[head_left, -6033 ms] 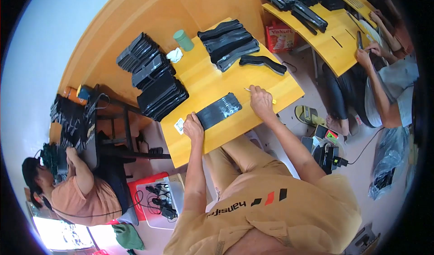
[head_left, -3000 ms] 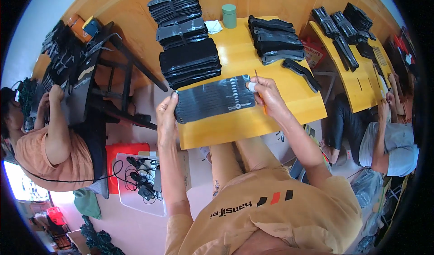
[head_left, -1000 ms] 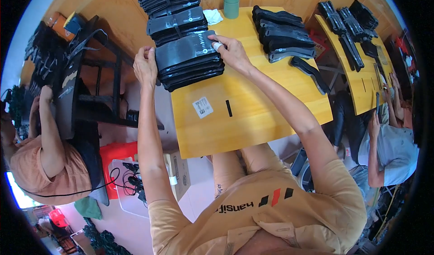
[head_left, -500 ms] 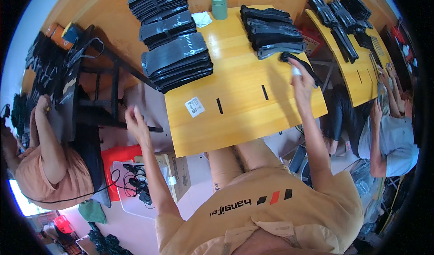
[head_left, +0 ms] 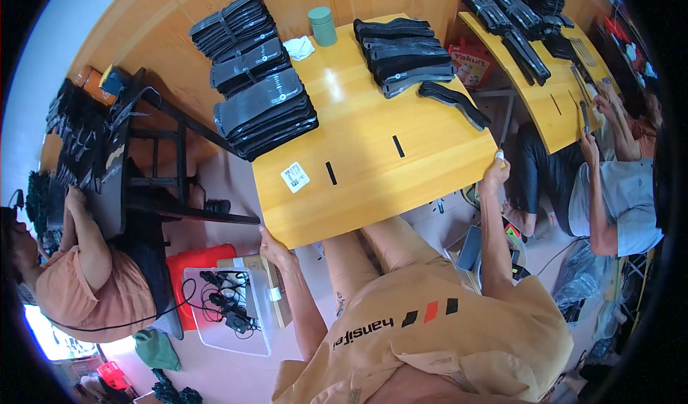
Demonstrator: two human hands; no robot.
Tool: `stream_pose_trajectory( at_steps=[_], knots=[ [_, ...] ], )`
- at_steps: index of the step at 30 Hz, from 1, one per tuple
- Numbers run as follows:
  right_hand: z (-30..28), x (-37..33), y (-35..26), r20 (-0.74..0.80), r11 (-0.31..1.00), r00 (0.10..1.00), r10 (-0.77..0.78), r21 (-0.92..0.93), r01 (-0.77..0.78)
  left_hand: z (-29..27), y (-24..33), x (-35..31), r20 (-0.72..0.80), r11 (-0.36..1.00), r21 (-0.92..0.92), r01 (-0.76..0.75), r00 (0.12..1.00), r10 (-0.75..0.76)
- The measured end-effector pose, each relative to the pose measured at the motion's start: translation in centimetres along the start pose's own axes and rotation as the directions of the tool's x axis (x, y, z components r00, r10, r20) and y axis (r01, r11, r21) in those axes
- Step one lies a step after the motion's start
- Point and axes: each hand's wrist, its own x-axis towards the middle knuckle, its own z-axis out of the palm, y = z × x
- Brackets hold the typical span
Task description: Assembling leather bag handles by inserting metal pins and hardware using a small hand tool.
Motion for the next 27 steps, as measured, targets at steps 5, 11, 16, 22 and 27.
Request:
stream_pose_trajectory(
  at_steps=[5, 11, 16, 22, 27],
  knots=[
    [1.1, -0.3, -1.1, 0.016, 0.997, 1.000, 0.027, 0.074, -0.028, 0.6, 0.4, -0.8, -0.040, 0.998, 0.022, -0.065, 0.997, 0.065],
    [2.0, 0.8, 0.1, 0.008, 0.996, 0.999, 0.039, 0.076, -0.039, 1.2, 0.1, 0.0, -0.008, 0.997, 0.013, -0.074, 0.997, 0.074],
    [2.4, 0.0, 0.8, 0.022, 0.998, 1.000, 0.009, 0.069, -0.010, 0.8, -0.1, 1.8, 0.010, 0.997, 0.039, -0.070, 0.998, 0.069],
    [2.7, -0.3, 0.3, -0.012, 1.000, 1.000, 0.010, -0.015, -0.010, 1.5, 0.1, 1.4, -0.013, 0.998, 0.018, -0.063, 0.998, 0.063],
    [2.6, 0.5, 1.6, -0.022, 0.998, 0.998, -0.051, -0.031, 0.050, 0.9, -0.4, 1.7, -0.012, 0.994, 0.015, -0.105, 0.994, 0.105]
  ],
)
